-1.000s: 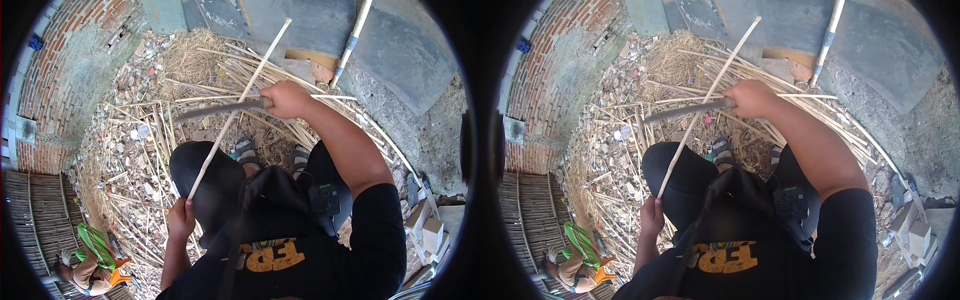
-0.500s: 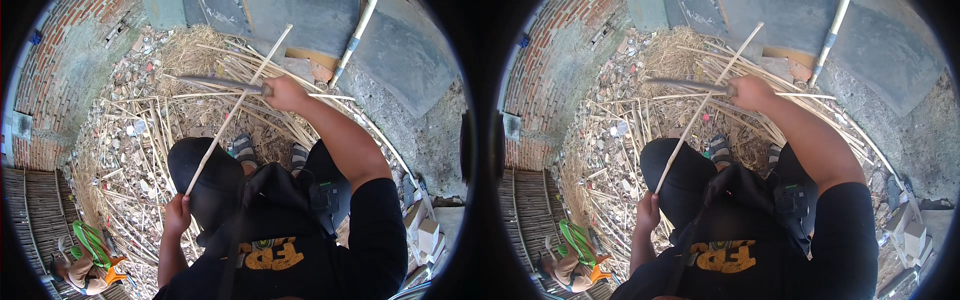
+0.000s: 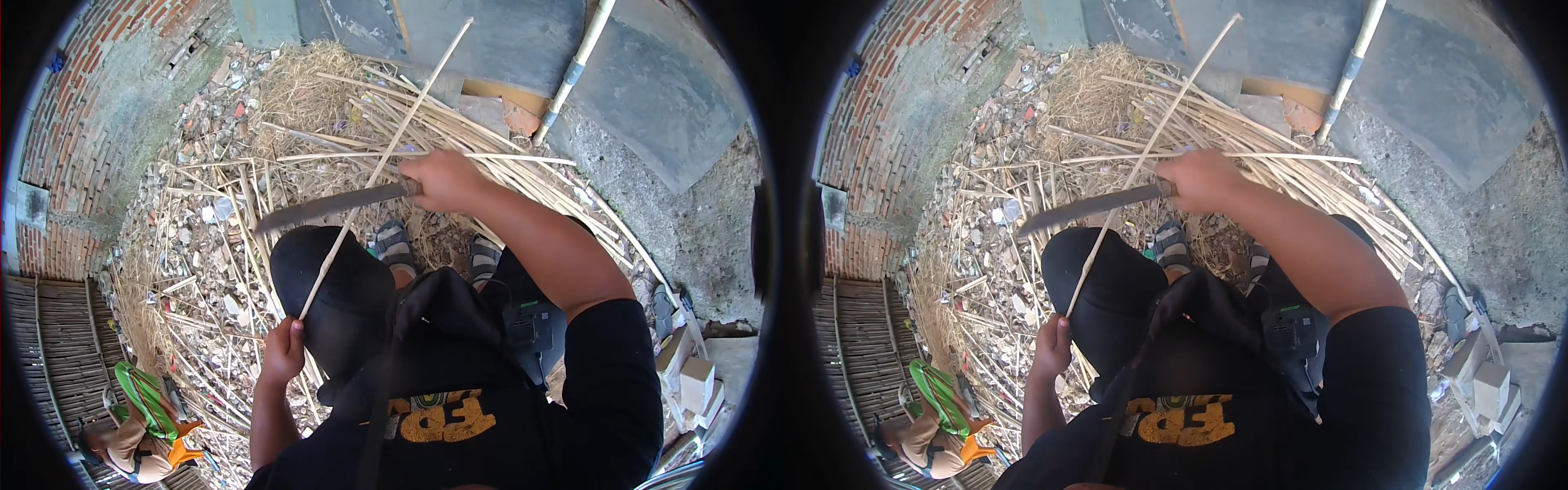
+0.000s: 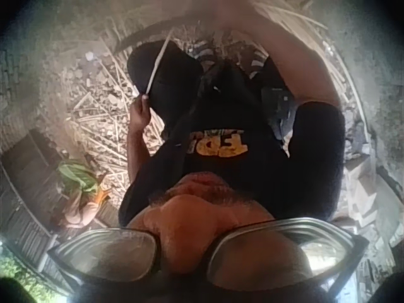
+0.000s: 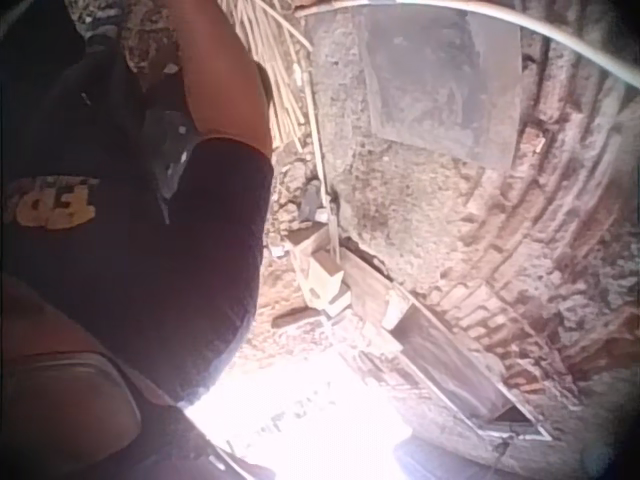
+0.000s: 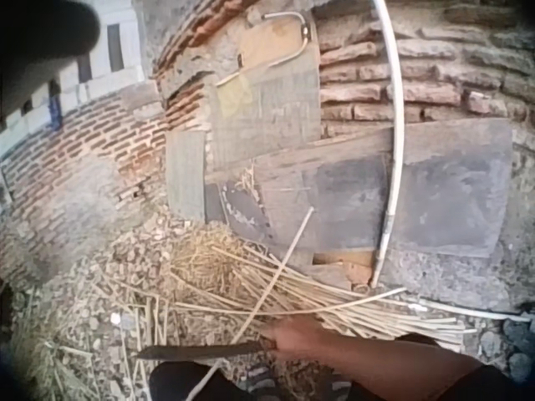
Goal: The person strips thin layers from a bamboo pole using a large knife while sitting on the ground.
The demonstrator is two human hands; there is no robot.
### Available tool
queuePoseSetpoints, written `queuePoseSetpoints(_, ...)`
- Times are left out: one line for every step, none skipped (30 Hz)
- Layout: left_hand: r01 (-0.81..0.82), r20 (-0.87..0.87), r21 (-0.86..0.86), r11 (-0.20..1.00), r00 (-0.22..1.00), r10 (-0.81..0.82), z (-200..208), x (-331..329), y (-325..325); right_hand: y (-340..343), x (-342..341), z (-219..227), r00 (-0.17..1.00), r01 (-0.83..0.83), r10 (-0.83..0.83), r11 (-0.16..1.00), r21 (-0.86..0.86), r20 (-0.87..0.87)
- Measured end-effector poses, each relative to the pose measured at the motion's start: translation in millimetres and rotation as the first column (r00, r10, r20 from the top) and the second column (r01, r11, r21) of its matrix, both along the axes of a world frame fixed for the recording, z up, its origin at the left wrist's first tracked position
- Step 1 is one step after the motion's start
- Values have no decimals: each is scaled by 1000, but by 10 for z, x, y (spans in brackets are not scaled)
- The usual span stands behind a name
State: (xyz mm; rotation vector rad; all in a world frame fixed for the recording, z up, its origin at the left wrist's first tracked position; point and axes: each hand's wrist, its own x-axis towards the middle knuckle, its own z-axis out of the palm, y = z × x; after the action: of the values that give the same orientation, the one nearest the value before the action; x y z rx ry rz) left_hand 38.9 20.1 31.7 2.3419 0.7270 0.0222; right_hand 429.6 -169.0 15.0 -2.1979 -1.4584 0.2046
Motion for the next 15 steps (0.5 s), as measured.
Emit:
queuePoseSetpoints(-8,-13,25,1000,1000,8,-14,35,-14,12,68,-21,1000,12,-12,1000,-11,22)
queuePoseSetpoints(-17,-25,49,999,1000,18,-24,35,-42,18,137,-42,999,22,-21,1000,-22,46)
queuePoseSetpoints(-16,-7,75,997,1000,16,-23,91,-71,-67,310,-217,995,101,-98,988,119,-30)
queuePoseSetpoints(-24,0,75,997,1000,24,-14,92,-84,-90,411,-192,986,162,-158,984,76,-60)
queuePoseSetpoints(-32,7,75,997,999,32,-9,96,-94,-105,502,-171,972,221,-218,975,31,-88)
queuePoseSetpoints(-42,11,76,996,999,42,-9,83,-89,-79,508,-95,954,276,-276,961,-14,-117)
queuePoseSetpoints(-39,-1,34,999,999,39,9,53,-69,-64,446,-54,959,266,-267,964,-24,-98)
queuePoseSetpoints(-23,12,31,999,1000,23,31,55,-44,-33,338,-29,979,199,-200,980,-24,-35)
queuePoseSetpoints(-6,14,19,1000,1000,6,37,42,-40,-19,168,-12,991,133,-133,990,-37,20)
queuePoseSetpoints(11,17,8,1000,1000,-11,38,30,-33,-6,66,17,995,67,-63,996,-54,74)
queuePoseSetpoints(19,20,2,1000,1000,-19,10,19,-15,-9,29,66,995,11,-6,999,-42,102)
queuePoseSetpoints(16,22,16,1000,1000,-16,-12,29,-17,-11,92,2,998,60,-61,997,-43,-21)
queuePoseSetpoints(13,24,31,999,1000,-14,-32,45,-26,-10,235,-97,983,109,-116,993,-51,-144)
queuePoseSetpoints(17,41,49,999,999,-19,-34,101,-36,-41,380,-113,952,166,-175,984,-59,-249)
queuePoseSetpoints(3,30,56,998,1000,-5,-16,94,-39,-42,428,-77,922,277,-292,956,-94,-252)
